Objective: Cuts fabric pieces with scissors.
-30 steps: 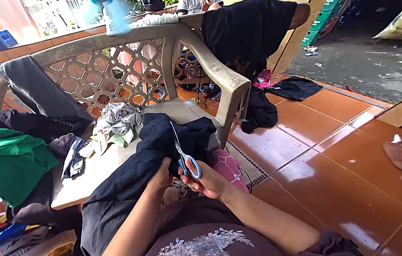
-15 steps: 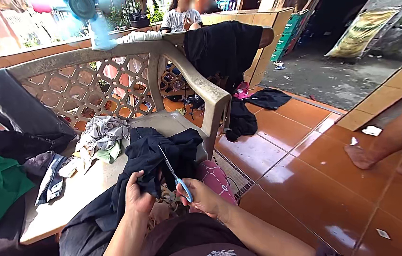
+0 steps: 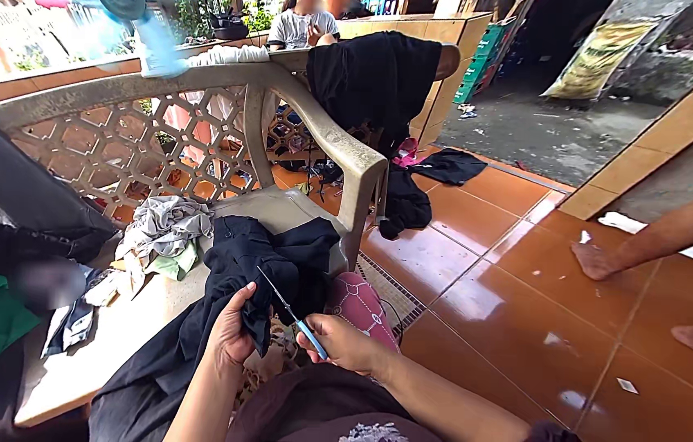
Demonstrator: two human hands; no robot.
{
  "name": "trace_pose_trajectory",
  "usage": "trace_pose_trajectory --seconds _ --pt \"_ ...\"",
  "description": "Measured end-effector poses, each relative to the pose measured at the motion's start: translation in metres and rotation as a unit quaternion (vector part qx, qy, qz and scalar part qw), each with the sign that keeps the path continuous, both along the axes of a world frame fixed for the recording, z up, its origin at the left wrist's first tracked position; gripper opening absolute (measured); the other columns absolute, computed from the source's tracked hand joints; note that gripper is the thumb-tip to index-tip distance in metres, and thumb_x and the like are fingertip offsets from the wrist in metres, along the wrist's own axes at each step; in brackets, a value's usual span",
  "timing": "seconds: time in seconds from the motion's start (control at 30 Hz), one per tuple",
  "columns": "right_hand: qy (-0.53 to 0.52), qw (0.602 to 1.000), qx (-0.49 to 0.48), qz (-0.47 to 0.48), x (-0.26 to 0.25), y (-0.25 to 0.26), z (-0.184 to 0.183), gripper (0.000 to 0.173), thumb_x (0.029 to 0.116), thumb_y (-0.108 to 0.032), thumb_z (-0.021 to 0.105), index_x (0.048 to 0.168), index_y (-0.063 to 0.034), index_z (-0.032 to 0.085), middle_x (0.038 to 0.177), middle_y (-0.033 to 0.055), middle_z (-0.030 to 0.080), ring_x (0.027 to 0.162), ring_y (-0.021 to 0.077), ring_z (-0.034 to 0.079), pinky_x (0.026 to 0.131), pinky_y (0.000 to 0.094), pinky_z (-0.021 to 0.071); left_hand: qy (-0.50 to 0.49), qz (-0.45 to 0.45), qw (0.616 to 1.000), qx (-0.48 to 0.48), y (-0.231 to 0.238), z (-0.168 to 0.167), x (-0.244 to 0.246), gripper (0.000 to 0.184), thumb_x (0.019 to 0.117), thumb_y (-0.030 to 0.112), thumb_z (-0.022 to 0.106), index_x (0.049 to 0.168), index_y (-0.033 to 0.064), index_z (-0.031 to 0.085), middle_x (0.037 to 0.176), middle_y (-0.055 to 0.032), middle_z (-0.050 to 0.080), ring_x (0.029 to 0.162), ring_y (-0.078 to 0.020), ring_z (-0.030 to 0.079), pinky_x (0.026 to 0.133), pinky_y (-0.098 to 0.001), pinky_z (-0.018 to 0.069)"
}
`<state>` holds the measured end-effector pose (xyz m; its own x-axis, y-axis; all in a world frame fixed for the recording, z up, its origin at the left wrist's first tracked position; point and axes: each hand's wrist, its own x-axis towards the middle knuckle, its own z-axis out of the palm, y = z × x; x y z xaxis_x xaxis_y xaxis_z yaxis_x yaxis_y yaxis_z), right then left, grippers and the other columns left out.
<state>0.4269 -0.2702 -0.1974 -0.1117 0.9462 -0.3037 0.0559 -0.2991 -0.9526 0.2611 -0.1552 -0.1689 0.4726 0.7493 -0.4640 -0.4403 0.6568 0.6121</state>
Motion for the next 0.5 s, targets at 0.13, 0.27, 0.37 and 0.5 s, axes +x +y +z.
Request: trace_pose_trajectory --seconds 0.13,0.27,0.37,0.5 --pt "0.116 0.993 -0.001 0.026 -0.001 0.000 -0.001 0.014 0.1051 -0.024 0.053 0.098 -0.0119 0.054 0.068 -0.0103 0.057 0.051 -0.0054 0.045 0.048 0.0114 0.0350 0.013 0.061 0.996 0.062 0.000 0.006 0.002 0.025 0.1069 0.017 0.038 0.096 0.0088 0.059 0.078 -0.0066 0.070 0.070 -0.0144 0.071 0.062 -0.0316 0.0612" --pt "0.196 0.978 0.029 0.061 -0.004 0.006 -0.008 0.021 0.0992 -0.035 0.058 0.102 -0.0144 0.054 0.076 -0.0109 0.061 0.054 -0.0059 0.049 0.049 0.0097 0.0396 -0.063 0.123 0.985 0.104 0.000 0.001 0.004 0.039 0.1116 0.027 0.026 0.100 0.0100 0.059 0.081 -0.0042 0.071 0.074 -0.0135 0.072 0.067 -0.0322 0.0620" --pt "0.191 0.979 0.029 0.068 -0.007 0.012 -0.008 0.029 0.1005 -0.042 0.055 0.104 -0.0133 0.055 0.078 -0.0097 0.063 0.054 -0.0043 0.050 0.050 0.0113 0.0416 -0.083 0.112 0.984 0.107 0.001 -0.001 0.005 0.043 0.1126 0.029 0.024 0.100 0.0085 0.059 0.079 -0.0053 0.070 0.070 -0.0138 0.070 0.064 -0.0307 0.0609" --pt "0.167 0.983 0.012 0.076 -0.009 0.017 -0.006 0.041 0.1015 -0.052 0.051 0.105 -0.0118 0.057 0.085 -0.0067 0.069 0.054 -0.0017 0.055 0.050 0.0137 0.0462 -0.086 0.085 0.989 0.090 0.004 -0.007 -0.002 0.041 0.1123 0.030 0.024 0.104 0.0093 0.058 0.086 -0.0065 0.070 0.079 -0.0157 0.070 0.073 -0.0337 0.0605"
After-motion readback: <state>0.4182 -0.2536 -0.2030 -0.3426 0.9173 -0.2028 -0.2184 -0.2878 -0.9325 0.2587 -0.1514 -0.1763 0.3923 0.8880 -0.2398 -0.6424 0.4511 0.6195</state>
